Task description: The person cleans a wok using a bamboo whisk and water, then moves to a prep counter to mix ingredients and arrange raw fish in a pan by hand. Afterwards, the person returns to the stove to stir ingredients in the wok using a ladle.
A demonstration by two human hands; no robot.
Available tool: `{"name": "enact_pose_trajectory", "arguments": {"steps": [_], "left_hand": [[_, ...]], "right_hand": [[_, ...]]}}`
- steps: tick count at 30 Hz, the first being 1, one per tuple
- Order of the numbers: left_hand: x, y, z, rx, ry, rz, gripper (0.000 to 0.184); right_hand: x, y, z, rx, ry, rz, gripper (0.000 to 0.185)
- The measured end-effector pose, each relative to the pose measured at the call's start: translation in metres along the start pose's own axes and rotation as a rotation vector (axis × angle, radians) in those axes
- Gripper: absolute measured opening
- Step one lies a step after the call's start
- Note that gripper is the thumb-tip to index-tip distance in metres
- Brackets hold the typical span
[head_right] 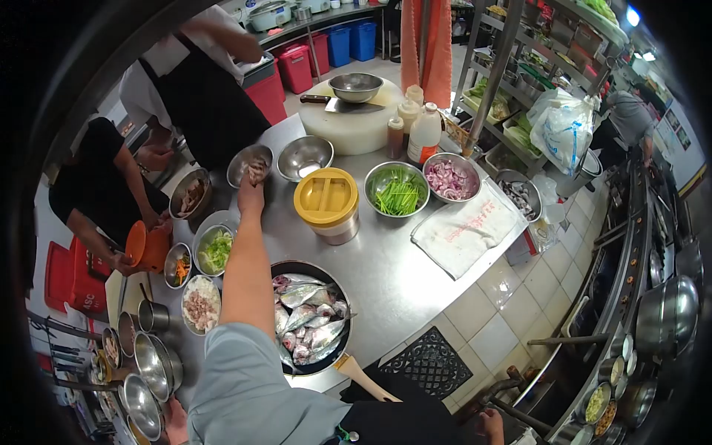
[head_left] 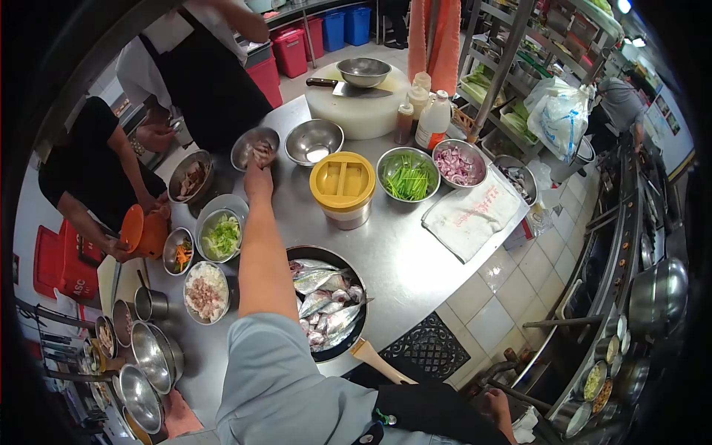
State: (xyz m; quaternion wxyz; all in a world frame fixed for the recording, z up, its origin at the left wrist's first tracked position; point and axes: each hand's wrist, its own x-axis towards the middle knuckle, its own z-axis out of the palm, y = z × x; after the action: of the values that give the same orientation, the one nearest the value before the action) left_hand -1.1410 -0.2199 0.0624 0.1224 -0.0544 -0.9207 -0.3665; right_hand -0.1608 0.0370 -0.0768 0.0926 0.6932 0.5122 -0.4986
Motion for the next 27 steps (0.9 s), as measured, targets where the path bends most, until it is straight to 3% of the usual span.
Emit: {"name": "enact_pose_trajectory", "arguments": {"steps": [2,4,5,6,9,10,12,16,19,25,26,27], "left_hand": [[-0.011,0.006,-0.010,0.012,0.034,0.022,0.035],[-0.026,0.011,-0.025,-0.027,0.062,0.009,0.034],[-0.037,0.014,-0.036,-0.046,0.073,0.004,0.033],[-0.042,0.007,-0.043,-0.023,0.106,0.087,0.033],[-0.090,0.034,-0.095,0.125,0.147,0.154,0.036],[-0.107,0.039,-0.109,0.129,0.169,0.152,0.038],[-0.143,0.045,-0.138,0.138,0.178,0.273,0.037],[-0.193,0.051,-0.163,-0.013,0.098,0.403,0.030],[-0.212,0.055,-0.175,-0.202,-0.079,0.168,0.027],[-0.216,0.046,-0.183,-0.048,0.026,0.193,0.031],[-0.215,0.041,-0.180,-0.031,0.079,0.250,0.032],[-0.212,0.036,-0.177,-0.018,0.131,0.312,0.033]], "right_hand": [[0.028,0.018,0.006,-0.110,0.002,-0.141,0.042],[0.041,0.006,0.014,-0.166,-0.057,-0.314,0.045],[0.034,-0.015,0.025,-0.193,-0.086,-0.397,0.047],[-0.069,-0.115,0.036,-0.063,-0.123,-0.297,0.046],[-0.100,-0.163,0.040,-0.044,-0.231,-0.377,0.045],[-0.099,-0.168,0.032,-0.119,-0.231,-0.494,0.045],[-0.100,-0.163,0.016,-0.260,-0.233,-0.709,0.047],[-0.170,-0.157,-0.025,-0.173,-0.183,-0.695,0.045],[-0.136,-0.086,-0.050,-0.102,-0.237,-0.690,0.050],[-0.181,-0.051,-0.059,-0.182,-0.196,-0.469,0.041],[-0.176,-0.044,-0.057,-0.256,-0.182,-0.597,0.041],[-0.173,-0.039,-0.055,-0.229,-0.165,-0.578,0.041]]}}
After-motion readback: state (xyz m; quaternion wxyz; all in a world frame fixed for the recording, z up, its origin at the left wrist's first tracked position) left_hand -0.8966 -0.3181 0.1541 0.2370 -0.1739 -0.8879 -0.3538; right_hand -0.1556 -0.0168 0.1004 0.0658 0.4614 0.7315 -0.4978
